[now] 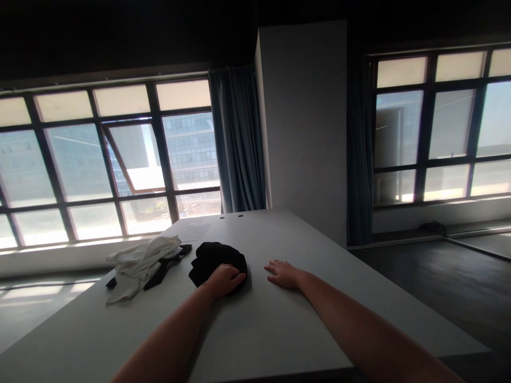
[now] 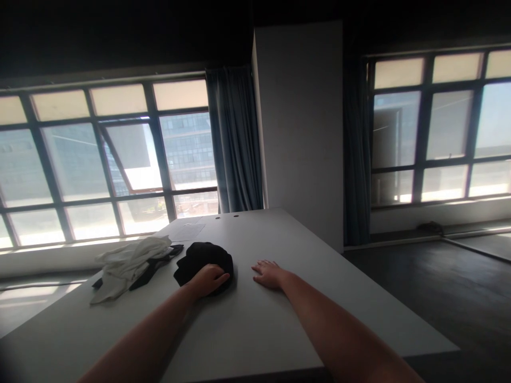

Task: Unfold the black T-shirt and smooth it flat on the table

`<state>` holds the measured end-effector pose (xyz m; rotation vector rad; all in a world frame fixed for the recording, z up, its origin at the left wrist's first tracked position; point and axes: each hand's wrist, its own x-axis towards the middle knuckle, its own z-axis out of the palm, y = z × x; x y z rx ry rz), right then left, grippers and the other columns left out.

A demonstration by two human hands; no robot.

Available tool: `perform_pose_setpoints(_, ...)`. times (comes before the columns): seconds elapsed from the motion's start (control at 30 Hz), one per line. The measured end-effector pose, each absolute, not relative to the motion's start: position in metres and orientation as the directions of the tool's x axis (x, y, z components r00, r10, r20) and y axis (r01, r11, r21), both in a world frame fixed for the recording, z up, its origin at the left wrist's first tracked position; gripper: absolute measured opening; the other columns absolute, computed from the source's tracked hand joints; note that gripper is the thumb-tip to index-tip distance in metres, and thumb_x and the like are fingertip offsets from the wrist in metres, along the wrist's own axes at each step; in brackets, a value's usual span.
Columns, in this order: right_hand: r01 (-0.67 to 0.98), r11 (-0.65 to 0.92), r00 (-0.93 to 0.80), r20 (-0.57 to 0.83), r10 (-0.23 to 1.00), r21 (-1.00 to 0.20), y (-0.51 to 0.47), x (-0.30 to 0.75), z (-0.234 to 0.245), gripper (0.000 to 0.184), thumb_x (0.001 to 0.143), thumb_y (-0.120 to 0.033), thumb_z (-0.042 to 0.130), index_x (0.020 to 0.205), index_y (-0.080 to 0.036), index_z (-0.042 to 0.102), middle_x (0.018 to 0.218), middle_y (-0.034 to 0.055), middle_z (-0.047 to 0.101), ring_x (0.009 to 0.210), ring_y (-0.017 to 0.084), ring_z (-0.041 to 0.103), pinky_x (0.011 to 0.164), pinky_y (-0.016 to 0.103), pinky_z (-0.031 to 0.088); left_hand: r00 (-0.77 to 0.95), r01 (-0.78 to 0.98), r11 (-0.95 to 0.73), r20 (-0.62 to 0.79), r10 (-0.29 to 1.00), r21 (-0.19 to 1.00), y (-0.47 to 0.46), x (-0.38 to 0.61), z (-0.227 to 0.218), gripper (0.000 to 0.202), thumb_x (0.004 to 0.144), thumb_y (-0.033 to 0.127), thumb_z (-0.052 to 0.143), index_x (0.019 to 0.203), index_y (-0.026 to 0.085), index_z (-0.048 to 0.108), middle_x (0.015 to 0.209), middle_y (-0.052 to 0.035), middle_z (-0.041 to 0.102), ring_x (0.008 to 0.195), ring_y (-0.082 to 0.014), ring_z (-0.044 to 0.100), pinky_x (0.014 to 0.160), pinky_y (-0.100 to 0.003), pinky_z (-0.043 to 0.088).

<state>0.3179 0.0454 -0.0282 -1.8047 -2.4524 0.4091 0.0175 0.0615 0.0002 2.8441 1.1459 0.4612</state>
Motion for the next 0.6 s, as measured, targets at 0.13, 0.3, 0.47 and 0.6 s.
perform_pose_setpoints(0.13,0.929,0.274,-0.307,-0.106,0.946,-0.248,0.043,0.316,-0.026,0.074,0.098,-0.057,0.043,0.164,-0.023,0.036,0.172,0.0131,0.020,0.159,0.033,0.016,0.127,0.055,0.010,0.560,0.769,-0.622,0.313,0.767,0.147,0.062,0.022,0.002,0.051,0.102,0.060,0.039,0.093,0.024,0.074,0.080,-0.0059,0.073,0.080,-0.0213,0.068,0.084,-0.032,0.047)
perform_pose_setpoints(0.3,0.927,0.274,-0.309,-0.106,0.945,-0.255,0.044,0.316,-0.026,0.074,0.098,-0.058,0.043,0.164,-0.023,0.036,0.172,0.0128,0.020,0.159,0.033,0.016,0.127,0.056,0.010,0.175,0.943,-0.273,0.415,0.893,0.190,0.080,0.008,-0.003,0.032,0.100,0.046,0.046,0.108,0.021,0.065,0.107,-0.0114,0.073,0.108,-0.0290,0.067,0.091,-0.038,0.047)
perform_pose_setpoints(0.47,0.925,0.284,-0.317,-0.102,0.943,-0.253,0.044,0.316,-0.026,0.075,0.098,-0.057,0.044,0.164,-0.022,0.036,0.171,0.0137,0.022,0.159,0.032,0.017,0.127,0.055,0.011,-0.034,0.963,-0.082,0.417,0.908,0.257,0.105,-0.012,-0.018,0.053,0.095,0.046,0.052,0.140,0.019,0.052,0.153,-0.0201,0.050,0.139,-0.0363,0.049,0.111,-0.051,0.038)
perform_pose_setpoints(0.6,0.925,0.282,-0.315,-0.098,0.944,-0.255,0.042,0.316,-0.025,0.074,0.098,-0.057,0.044,0.163,-0.022,0.037,0.171,0.0136,0.022,0.159,0.032,0.017,0.127,0.055,0.011,-0.071,0.956,-0.019,0.295,0.953,0.294,0.118,-0.023,-0.025,0.065,0.097,0.050,0.044,0.152,0.014,0.041,0.152,-0.0224,0.052,0.140,-0.0376,0.050,0.111,-0.052,0.039)
